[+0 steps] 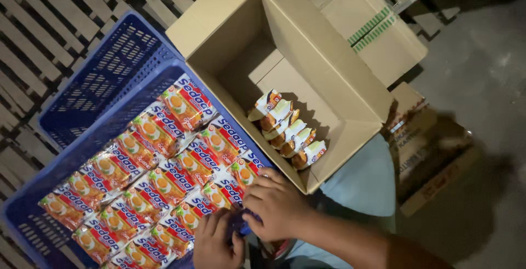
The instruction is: The person transfers individually wrapped snack packets from a cardboard box into a blue plastic basket, arranging them in neat rows. The person continues this process until the basket is filled.
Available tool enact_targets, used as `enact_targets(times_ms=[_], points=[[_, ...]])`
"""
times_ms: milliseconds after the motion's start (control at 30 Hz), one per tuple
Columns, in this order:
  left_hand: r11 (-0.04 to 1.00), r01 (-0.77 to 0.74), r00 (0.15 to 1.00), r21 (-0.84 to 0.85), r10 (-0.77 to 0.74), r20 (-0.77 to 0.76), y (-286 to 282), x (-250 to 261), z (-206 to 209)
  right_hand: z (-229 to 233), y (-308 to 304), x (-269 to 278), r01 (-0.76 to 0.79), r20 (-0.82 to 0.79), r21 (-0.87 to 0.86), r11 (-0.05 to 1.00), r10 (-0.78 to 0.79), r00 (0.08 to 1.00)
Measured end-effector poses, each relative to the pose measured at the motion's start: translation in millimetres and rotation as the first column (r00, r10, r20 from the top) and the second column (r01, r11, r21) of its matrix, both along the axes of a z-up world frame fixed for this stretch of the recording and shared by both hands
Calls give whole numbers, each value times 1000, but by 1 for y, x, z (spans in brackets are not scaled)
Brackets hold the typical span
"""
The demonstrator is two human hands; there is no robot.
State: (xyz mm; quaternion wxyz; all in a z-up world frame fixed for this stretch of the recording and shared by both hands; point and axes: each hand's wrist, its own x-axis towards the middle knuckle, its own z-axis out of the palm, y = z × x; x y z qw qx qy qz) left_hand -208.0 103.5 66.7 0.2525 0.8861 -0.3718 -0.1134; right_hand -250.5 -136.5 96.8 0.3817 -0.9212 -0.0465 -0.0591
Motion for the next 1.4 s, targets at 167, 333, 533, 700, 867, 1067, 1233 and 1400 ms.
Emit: enact_targets(times_ms=[167, 333, 533, 700, 867, 1067, 1233, 1400], points=[[1000, 17, 1000, 10, -17, -10, 8, 1, -11, 31, -48, 9, -82, -201, 445, 892, 189, 961], [995, -33, 999, 93, 35, -21, 5, -4, -6, 58, -131, 53, -156, -401, 454, 877, 358, 843], [994, -62, 997, 92, 67, -44, -1, -4, 6, -41, -175, 118, -261, -545, -297, 918, 62, 836], [997, -6, 997, 73, 12, -79, 5, -2, 2, -88, -171, 149, -384, -672, -415, 825, 6, 741], [998, 16, 999, 60, -13, -50, 0, -2, 8, -114, -172, 175, -345, -582, -449, 824, 24, 813], [998, 51, 998, 41, -52, 20, -3, 3, 9, -117, -174, 198, -227, -576, -401, 888, -51, 816], [998, 61, 998, -2, -61, 24, -4, 4, 21, -49, -175, 186, -117, -664, -369, 922, -173, 727], [973, -21, 992, -231, -10, -129, -4, 9, 33, 28, -182, 135, 545, -575, 93, 833, -402, 713]])
